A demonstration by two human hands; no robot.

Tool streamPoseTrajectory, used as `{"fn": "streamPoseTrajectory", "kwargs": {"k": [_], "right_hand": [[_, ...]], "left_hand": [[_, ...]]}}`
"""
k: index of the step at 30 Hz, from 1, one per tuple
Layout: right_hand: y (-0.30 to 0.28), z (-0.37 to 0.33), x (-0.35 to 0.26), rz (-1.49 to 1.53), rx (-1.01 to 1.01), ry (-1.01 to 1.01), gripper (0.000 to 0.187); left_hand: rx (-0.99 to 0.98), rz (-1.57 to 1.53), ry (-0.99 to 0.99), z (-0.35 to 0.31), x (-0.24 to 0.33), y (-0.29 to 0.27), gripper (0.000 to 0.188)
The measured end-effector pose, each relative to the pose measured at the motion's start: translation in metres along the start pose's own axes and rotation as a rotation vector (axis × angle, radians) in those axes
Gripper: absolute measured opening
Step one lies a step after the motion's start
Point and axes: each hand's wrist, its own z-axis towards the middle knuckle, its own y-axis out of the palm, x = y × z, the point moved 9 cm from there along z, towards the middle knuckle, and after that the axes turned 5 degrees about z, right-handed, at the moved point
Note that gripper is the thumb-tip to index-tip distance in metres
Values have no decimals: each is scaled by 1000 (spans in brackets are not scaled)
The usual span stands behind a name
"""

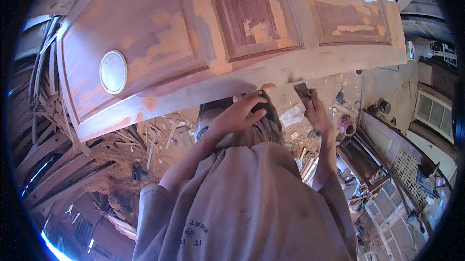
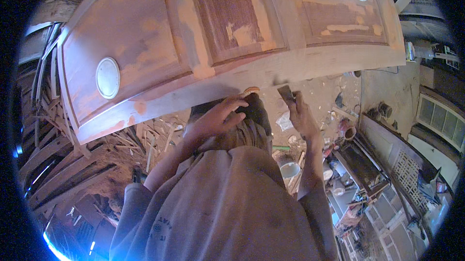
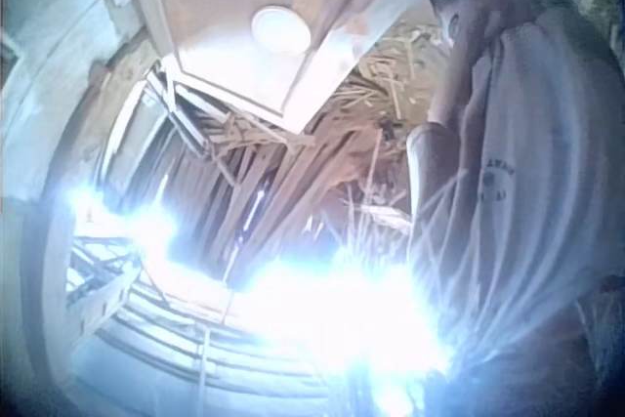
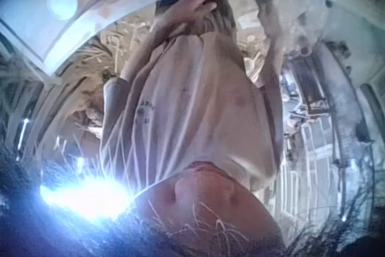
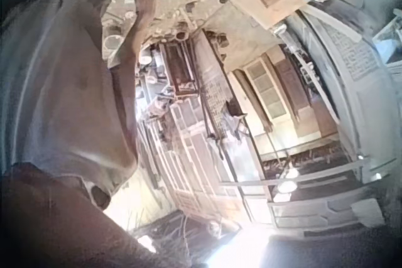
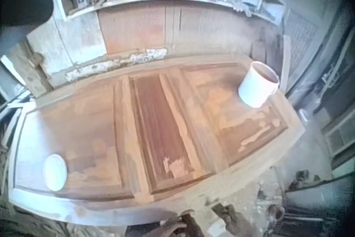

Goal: The person applies a brown paste from a bucket to a wooden door using a putty knife and then spreads the substance across the panels and frame using a brush.

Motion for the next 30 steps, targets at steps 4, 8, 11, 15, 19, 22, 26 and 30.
{"fn": "streamPoseTrajectory", "kwargs": {"k": [4, 8, 11, 15, 19, 22, 26, 30], "right_hand": [[0, 26, -8, -197, -54, -257, 45], [11, 39, -30, -283, -109, -232, 31], [5, 51, -46, -411, -46, -264, 27], [19, 61, -61, -452, -157, -238, 30], [54, 56, -74, -460, -162, -475, 36], [77, 48, -91, -443, -157, -403, 32], [86, 47, -64, -308, -138, -374, 27], [88, 29, -46, 63, -146, -200, 25]], "left_hand": [[-8, 68, -23, 1, -4, -8, 41], [-46, 54, -68, -5, -15, -12, 42], [-91, 65, -113, -8, -27, -10, 43], [-145, -16, -175, -3, -31, -14, 44], [-125, -67, -153, 0, -29, -17, 43], [-126, -53, -130, -3, -34, -12, 42], [-74, -100, -145, -10, -36, -15, 38], [124, -283, -158, -18, -25, -43, 30]]}}
